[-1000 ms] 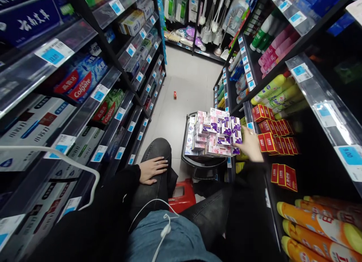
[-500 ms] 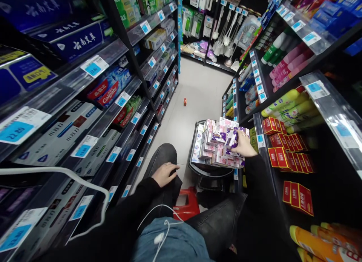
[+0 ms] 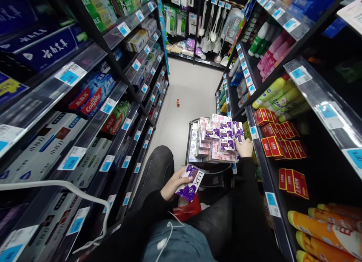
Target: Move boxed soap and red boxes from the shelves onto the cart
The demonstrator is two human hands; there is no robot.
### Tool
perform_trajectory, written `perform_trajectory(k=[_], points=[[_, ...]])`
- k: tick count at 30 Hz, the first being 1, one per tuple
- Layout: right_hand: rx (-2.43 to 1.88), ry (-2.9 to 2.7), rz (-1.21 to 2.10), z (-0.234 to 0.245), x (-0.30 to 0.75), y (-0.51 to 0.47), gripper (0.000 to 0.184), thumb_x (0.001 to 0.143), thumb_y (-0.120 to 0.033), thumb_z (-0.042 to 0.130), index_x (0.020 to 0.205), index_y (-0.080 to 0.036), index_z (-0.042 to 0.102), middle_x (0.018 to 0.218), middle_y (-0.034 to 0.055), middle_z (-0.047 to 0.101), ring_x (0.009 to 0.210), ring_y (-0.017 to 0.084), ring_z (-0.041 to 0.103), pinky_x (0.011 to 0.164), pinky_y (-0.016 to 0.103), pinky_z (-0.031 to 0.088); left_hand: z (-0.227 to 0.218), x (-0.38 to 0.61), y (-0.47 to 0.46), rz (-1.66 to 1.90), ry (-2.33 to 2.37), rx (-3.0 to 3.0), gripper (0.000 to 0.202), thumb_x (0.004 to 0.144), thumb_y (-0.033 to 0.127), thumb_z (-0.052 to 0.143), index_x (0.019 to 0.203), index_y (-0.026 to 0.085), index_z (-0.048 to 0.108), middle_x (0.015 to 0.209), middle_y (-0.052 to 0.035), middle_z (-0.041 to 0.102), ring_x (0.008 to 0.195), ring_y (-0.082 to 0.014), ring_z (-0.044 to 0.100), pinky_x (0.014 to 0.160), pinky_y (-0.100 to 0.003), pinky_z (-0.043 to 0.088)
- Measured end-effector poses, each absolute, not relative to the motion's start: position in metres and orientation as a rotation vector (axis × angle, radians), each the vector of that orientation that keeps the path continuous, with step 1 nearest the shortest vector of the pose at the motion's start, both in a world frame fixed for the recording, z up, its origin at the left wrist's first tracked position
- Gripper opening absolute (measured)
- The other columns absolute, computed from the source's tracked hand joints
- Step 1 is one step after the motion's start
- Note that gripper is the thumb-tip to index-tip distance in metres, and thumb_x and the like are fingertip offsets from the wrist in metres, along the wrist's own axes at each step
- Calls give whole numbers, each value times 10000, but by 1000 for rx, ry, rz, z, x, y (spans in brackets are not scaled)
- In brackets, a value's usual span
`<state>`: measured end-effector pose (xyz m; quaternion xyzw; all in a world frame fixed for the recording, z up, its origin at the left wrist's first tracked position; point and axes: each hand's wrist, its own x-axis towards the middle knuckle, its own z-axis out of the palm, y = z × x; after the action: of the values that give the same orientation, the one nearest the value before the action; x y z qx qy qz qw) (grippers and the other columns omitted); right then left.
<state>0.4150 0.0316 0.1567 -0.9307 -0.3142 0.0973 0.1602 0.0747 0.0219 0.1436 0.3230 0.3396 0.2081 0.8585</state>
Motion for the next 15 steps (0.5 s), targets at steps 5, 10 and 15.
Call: perform_trajectory(k=[5,10,15], points=[[-2831,-750,320,143,436,60,785,780,-373,589,1360,121,394,1293,407,460,1225,458,476,969,545,410,147,56,8,451,672,536,385,666,388,814,950,157,693,809,-46,706,699,-163,652,625,-225,491],[-2717,-817,457,165,404,27,580,792,-493,595,1101,-3,607,1134,319,592,1131,438,540,962,572,411,153,52,2,475,642,363,454,654,490,775,935,141,708,904,-112,731,889,-285,694,782,-359,551],[-2319,-1088,626,184,288,-29,510,756,-598,612,1059,-191,575,1063,153,632,961,327,607,894,500,491,157,78,5,385,450,375,677,634,649,692,1110,168,680,1032,-138,722,1079,-371,645,927,-514,519]])
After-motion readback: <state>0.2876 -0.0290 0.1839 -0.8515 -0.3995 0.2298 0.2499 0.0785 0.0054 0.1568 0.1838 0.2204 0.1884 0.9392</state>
